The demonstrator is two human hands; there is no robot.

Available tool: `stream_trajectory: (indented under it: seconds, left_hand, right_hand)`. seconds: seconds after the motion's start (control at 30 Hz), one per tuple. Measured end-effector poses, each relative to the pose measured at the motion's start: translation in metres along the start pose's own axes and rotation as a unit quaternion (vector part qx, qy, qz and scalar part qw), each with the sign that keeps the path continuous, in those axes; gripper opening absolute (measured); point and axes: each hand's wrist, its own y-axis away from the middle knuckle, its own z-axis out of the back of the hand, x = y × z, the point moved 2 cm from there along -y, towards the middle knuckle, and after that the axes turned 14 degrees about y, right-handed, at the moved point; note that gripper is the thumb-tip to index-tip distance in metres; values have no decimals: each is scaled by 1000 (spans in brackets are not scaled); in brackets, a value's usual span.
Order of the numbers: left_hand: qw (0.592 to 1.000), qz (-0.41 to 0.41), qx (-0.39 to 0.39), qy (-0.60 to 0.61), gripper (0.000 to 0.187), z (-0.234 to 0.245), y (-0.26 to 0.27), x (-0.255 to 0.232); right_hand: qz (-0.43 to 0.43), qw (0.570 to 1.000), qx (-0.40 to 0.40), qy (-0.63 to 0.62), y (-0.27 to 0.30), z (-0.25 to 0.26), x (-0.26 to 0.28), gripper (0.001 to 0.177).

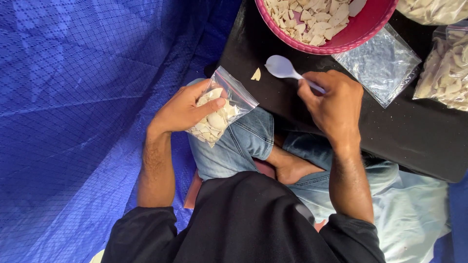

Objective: Packing white chips from a bowl into small plastic bags using a spoon.

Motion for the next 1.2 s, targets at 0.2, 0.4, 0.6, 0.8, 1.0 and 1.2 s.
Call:
stream_trajectory:
  seconds: [0.2, 0.4, 0.6, 0.8, 1.0, 1.2]
  left_hand:
    - [1000, -3, 17, 17, 23, -7, -4, -1]
    - [999, -28, 31, 20, 24, -9, -4, -3]
    - [996, -69, 60, 4, 27, -20, -3, -14]
    - [991, -100, 73, 50, 25, -24, 2, -13]
    - [997, -65, -42, 30, 24, -9, 4, 14]
    - [995, 35, -76, -60, 25, -12, 2, 3]
  right_hand:
    - [-59, 990, 73, -101, 2, -7, -2, 4]
    - [-77, 981, 68, -163, -2, 14, 2, 6]
    - [15, 995, 11, -102, 0, 75, 54, 18]
    - [13, 997, 1, -79, 5, 83, 62, 18]
    - [51, 998, 5, 30, 4, 39, 23, 6]
    - [70, 997, 16, 14, -13, 0, 9, 6]
